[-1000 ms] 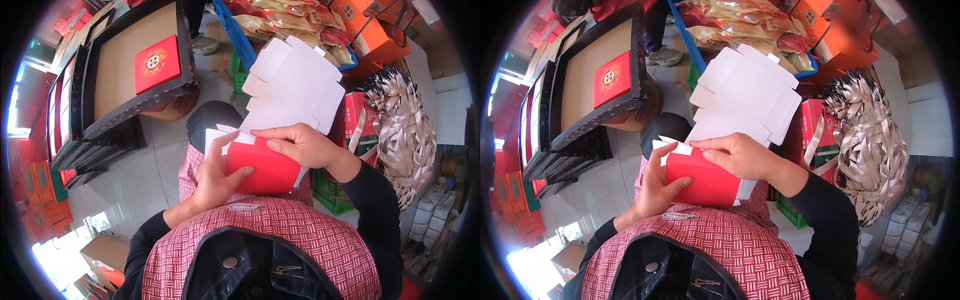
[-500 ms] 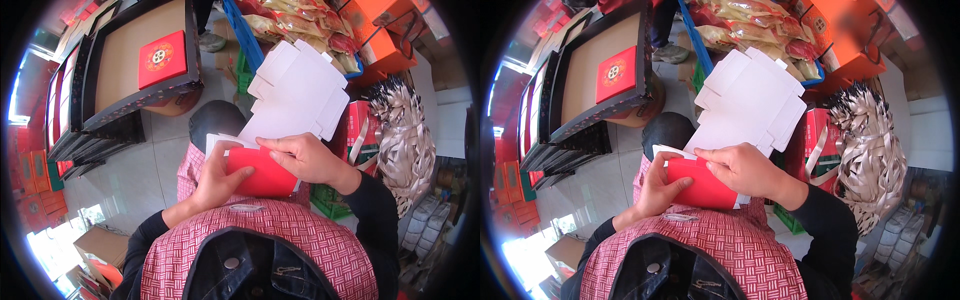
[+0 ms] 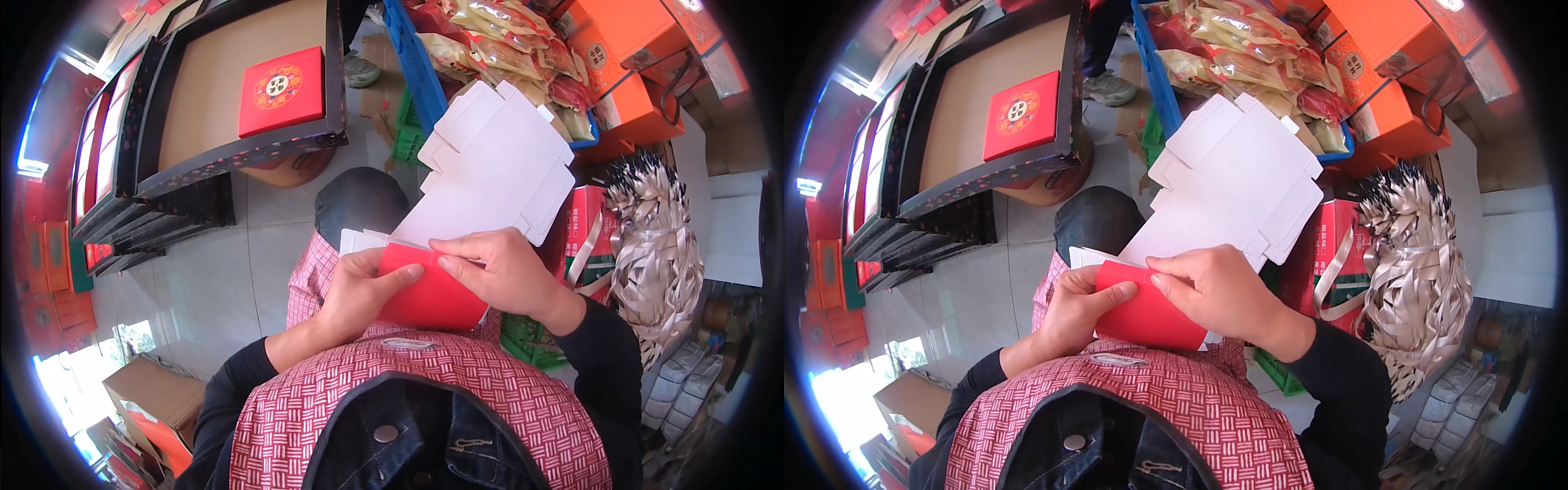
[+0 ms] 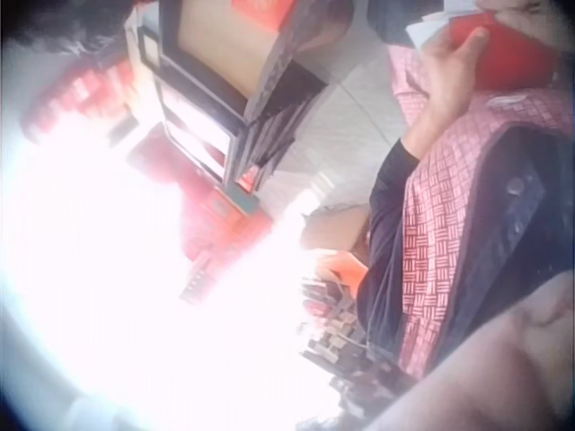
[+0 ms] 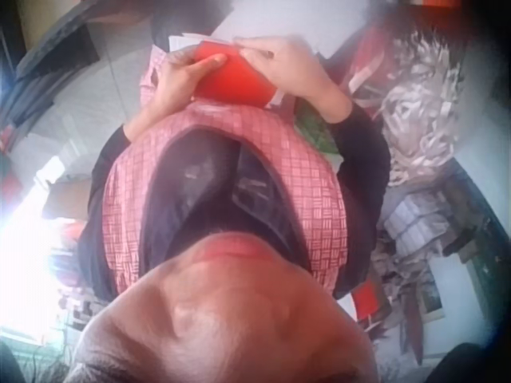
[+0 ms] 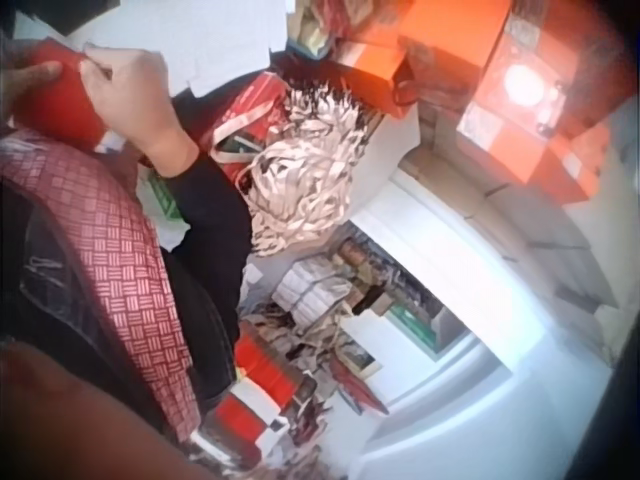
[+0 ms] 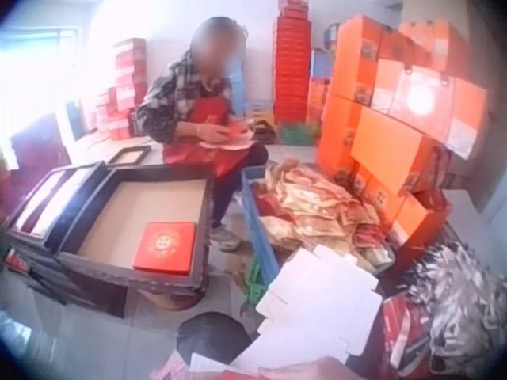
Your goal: The person folds flat red cardboard pieces into small boxes, inserts a snack packet into each, and places the finished boxes into a larger black tray. The process is repeated multiple times.
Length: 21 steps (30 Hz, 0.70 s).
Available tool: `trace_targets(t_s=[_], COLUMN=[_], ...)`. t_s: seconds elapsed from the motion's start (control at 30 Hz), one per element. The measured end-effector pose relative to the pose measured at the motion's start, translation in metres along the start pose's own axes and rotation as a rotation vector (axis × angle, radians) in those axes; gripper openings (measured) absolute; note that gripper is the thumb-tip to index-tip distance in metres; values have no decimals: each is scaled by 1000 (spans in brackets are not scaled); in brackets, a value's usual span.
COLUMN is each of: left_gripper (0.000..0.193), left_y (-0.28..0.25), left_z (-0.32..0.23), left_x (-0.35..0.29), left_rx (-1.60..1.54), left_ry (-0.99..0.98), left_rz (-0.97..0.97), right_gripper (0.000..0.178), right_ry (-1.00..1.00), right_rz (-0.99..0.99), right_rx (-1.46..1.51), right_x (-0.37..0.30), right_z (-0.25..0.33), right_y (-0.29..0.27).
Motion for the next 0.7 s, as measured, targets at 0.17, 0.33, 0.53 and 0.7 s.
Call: trace_targets(t_s=[0.17, 0.33, 0.53, 0.7], left_gripper=[22, 22, 21, 20], left_y=[-2, -5, -7, -9], left_z=[0, 1, 2, 2], left_x=[-1, 0, 1, 1], left_rx=[29, -29, -30, -62], left_ry=[9, -14, -16, -14], left_rz=[-1, 20, -2, 6], right_gripper=[21, 20, 21, 22], right_ry=[45, -38, -55, -47], right_rz=[35, 19, 3, -64], right_rx=[10, -29, -30, -27], right_x=[11, 9, 9, -3], right_z=[-2, 6, 10, 18], right_y=[2, 3, 5, 9])
Point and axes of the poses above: each hand's wrist, its own x-axis towards the middle knuckle, its own y-axis out of the palm, z = x × y, the point moved 3 cm from there along x, towards the middle knuckle, and after that the axes turned 13 degrees about -z, right-handed, at the moved point
